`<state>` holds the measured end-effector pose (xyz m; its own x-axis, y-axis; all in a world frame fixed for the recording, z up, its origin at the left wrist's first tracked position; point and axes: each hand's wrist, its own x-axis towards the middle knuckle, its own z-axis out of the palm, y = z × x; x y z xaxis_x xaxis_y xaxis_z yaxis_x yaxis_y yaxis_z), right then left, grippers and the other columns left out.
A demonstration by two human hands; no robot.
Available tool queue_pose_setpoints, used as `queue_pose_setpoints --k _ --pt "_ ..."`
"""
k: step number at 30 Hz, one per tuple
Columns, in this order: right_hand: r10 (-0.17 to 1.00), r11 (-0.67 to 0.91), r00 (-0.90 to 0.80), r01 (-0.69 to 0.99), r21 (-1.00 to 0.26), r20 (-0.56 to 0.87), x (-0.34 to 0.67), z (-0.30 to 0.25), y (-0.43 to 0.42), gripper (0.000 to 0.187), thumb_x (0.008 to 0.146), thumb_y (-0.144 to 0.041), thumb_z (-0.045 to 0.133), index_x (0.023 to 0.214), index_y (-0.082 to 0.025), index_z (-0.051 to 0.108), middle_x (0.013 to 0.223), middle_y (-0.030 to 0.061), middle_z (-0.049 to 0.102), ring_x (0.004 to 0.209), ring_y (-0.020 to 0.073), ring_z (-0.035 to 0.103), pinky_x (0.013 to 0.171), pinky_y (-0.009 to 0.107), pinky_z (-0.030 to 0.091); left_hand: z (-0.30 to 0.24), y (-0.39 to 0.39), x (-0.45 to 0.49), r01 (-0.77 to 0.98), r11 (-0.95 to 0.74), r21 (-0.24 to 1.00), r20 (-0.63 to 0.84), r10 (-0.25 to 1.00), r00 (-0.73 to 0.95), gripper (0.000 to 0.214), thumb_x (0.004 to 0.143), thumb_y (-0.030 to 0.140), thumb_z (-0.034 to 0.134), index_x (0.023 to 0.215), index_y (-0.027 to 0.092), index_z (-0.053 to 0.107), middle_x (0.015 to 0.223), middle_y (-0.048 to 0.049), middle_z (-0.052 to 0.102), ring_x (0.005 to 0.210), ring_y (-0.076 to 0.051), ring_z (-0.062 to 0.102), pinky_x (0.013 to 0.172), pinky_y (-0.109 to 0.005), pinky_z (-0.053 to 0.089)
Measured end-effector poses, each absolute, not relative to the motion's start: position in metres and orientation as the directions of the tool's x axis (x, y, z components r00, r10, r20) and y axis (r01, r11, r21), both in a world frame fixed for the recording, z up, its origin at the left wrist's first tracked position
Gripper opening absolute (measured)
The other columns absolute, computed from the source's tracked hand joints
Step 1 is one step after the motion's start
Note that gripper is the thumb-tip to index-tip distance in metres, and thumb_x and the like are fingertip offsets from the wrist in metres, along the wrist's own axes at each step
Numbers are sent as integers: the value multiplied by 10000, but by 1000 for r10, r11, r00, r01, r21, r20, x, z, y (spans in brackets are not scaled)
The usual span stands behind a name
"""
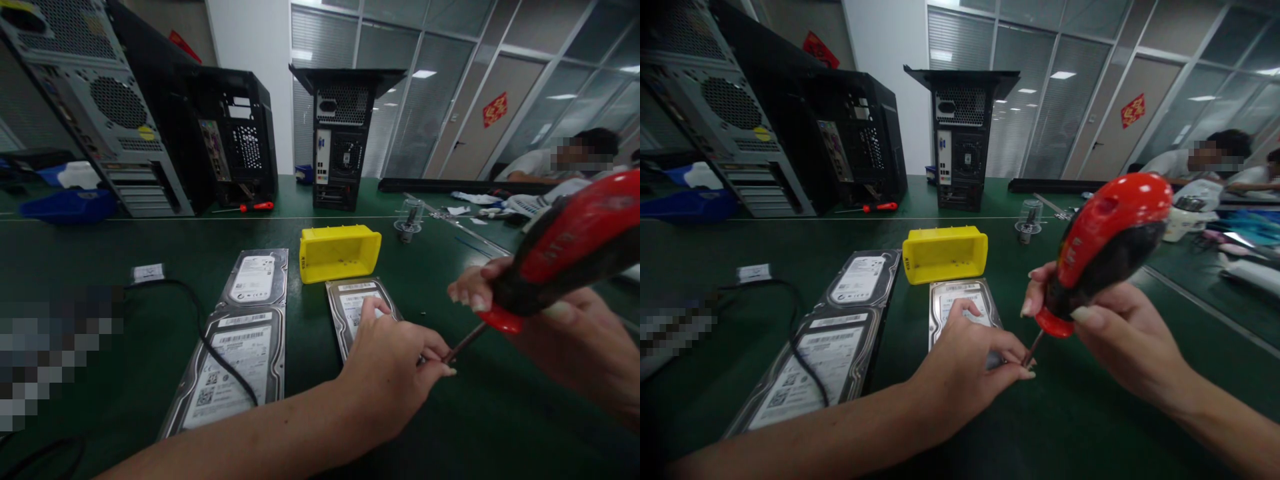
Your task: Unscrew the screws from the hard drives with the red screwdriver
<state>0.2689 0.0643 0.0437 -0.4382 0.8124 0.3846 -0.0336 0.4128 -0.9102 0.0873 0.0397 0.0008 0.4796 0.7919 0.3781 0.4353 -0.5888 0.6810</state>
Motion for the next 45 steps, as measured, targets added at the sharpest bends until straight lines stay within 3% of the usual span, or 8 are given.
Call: queue_pose_setpoints --k 11,15,19,28,34,45 --pt "832 454 -367 17 -891 417 262 45 68 238 647 -401 667 762 -211 581 663 -8 494 746 101 535 735 213 493 0 43 84 387 -600 700 392 776 494 67 776 280 679 826 258 639 809 84 698 775 -150 624 851 -368 184" --pt "837 481 -331 67 -874 435 258 50 62 257 615 -399 690 759 -221 573 653 -13 505 749 108 546 734 206 496 6 44 85 367 -578 729 409 797 444 242 717 392 726 874 234 632 798 68 697 790 -145 626 840 -349 183" --pt "838 504 -309 122 -855 450 256 52 56 310 594 -407 706 810 -232 569 686 -10 521 756 123 559 703 209 505 5 43 86 339 -580 741 434 798 418 207 728 403 712 787 217 641 707 79 690 719 -123 629 854 -348 175" --pt "824 526 -336 155 -836 456 263 50 55 304 629 -364 692 778 -203 482 771 5 471 827 152 527 746 254 496 6 42 88 390 -624 677 459 772 439 118 727 306 733 755 225 652 734 89 697 697 -129 614 842 -352 190" --pt "772 580 -354 53 -813 528 256 53 58 307 664 -291 676 757 -205 396 663 -26 400 680 102 461 767 284 467 12 40 89 407 -642 649 453 757 471 47 764 264 697 783 227 675 740 62 703 690 -148 597 785 -348 234" --pt "768 616 -334 155 -772 546 255 55 56 242 718 -298 632 749 -206 409 671 7 432 665 135 493 646 322 473 6 42 91 363 -652 665 436 734 520 26 797 224 663 817 211 674 754 53 700 698 -128 599 855 -328 243"
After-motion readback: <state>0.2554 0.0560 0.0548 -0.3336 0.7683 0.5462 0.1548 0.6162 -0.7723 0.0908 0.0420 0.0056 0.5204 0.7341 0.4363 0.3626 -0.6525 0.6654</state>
